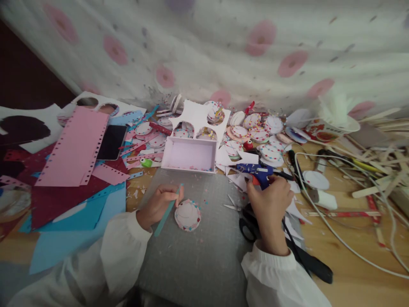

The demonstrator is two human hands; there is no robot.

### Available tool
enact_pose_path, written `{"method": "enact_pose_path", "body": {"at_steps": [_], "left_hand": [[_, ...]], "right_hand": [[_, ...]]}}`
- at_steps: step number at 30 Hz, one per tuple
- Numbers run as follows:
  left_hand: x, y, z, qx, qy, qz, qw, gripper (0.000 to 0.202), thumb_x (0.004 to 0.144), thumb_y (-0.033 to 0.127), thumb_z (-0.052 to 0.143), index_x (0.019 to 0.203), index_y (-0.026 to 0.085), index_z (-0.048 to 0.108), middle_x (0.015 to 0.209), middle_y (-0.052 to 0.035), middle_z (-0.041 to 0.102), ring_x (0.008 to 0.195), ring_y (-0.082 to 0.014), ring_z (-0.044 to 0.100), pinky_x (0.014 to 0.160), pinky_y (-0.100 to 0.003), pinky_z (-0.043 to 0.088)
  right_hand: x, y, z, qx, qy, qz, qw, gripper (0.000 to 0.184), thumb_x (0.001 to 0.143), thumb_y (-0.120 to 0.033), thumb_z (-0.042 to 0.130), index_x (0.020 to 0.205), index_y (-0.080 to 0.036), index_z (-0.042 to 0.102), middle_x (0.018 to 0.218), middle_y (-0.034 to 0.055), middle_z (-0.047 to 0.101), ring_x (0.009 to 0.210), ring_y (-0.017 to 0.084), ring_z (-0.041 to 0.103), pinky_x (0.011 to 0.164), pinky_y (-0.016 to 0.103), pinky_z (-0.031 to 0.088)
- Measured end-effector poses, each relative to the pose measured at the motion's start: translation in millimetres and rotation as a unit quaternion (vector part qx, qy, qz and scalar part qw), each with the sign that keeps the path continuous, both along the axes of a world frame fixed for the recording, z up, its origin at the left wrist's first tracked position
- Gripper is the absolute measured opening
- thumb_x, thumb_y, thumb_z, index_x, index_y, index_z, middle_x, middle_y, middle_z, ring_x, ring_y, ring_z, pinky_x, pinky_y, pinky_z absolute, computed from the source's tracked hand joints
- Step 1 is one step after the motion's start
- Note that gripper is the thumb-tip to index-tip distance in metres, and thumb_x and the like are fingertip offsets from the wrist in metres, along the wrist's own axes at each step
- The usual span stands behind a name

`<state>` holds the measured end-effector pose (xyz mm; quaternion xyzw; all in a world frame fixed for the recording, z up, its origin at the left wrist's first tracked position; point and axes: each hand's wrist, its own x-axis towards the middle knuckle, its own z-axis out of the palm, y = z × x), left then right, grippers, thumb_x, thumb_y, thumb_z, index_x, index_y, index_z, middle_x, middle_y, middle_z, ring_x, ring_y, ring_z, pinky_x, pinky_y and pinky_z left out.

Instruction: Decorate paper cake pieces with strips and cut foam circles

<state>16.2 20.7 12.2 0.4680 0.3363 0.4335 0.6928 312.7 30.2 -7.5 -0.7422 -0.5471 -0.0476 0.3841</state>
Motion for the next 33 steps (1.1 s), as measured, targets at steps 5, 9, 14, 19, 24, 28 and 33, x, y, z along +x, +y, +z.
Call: {"method": "enact_pose_path", "body": {"at_steps": [5,9,14,19,24,28,33], "left_hand": [[1,2,-0.3,-0.024,-0.012,0.036,0.999,0.025,0.07,0.028,0.062,0.049,0.015,0.06,0.055,-0.002,0.053,0.059,-0.0142,0.047,0.063,-0.028,0.039],[1,3,-3.5,-0.044,-0.022,0.062,0.997,0.025,0.072,0.031,0.064,0.054,0.015,0.062,0.058,-0.0019,0.055,0.058,-0.014,0.05,0.061,-0.027,0.042],[1,2,-12.9,-0.052,-0.033,0.117,0.991,0.021,0.072,0.032,0.068,0.059,0.017,0.063,0.065,-0.002,0.059,0.067,-0.0155,0.054,0.066,-0.028,0.046],[1,1,-16.7,-0.05,-0.032,0.143,0.988,0.022,0.071,0.031,0.072,0.058,0.019,0.06,0.064,-0.0001,0.056,0.067,-0.015,0.052,0.065,-0.027,0.045],[4,1,-15.7,-0.042,-0.014,0.118,0.992,0.026,0.073,0.035,0.074,0.059,0.018,0.062,0.064,-0.0002,0.055,0.066,-0.0145,0.051,0.064,-0.027,0.043],[3,-1,-13.4,-0.035,0.018,0.079,0.996,0.03,0.078,0.042,0.07,0.066,0.014,0.066,0.064,-0.0005,0.058,0.063,-0.0135,0.051,0.064,-0.026,0.041],[-8,2,2.0,0.096,0.137,0.062,0.984,0.028,0.088,0.041,0.059,0.081,0.015,0.067,0.082,-0.0038,0.063,0.081,-0.0168,0.056,0.077,-0.027,0.044]], "right_hand": [[-22,-7,15.5,0.119,-0.033,0.046,0.991,0.02,0.08,-0.027,0.062,0.097,-0.019,0.055,0.093,0.0115,0.06,0.093,0.033,0.057,0.081,0.053,0.045],[-57,-22,32.5,0.186,-0.043,0.243,0.951,0.02,0.081,-0.013,0.06,0.098,-0.023,0.057,0.092,0.0069,0.065,0.089,0.025,0.063,0.08,0.044,0.049],[-108,-32,42.6,0.096,-0.17,0.512,0.837,0.029,0.088,-0.013,0.057,0.116,-0.02,0.057,0.113,0.0107,0.068,0.1,0.023,0.061,0.082,0.038,0.05],[-134,-23,49.2,0.087,-0.228,0.532,0.811,0.019,0.096,-0.015,0.047,0.104,-0.016,0.063,0.105,0.0104,0.071,0.092,0.021,0.06,0.078,0.035,0.049],[-132,-18,46.6,0.16,-0.243,0.518,0.804,0.022,0.095,-0.01,0.045,0.094,-0.02,0.065,0.09,0.0064,0.071,0.08,0.019,0.059,0.074,0.034,0.046],[-119,-20,34.3,0.201,-0.112,0.484,0.844,0.018,0.089,-0.01,0.054,0.098,-0.021,0.063,0.087,0.0061,0.068,0.076,0.019,0.058,0.068,0.034,0.047],[-102,-16,23.9,0.195,0.273,0.319,0.886,0.014,0.08,-0.012,0.068,0.084,-0.023,0.059,0.075,-0.0004,0.058,0.068,0.016,0.055,0.064,0.03,0.044]]}}
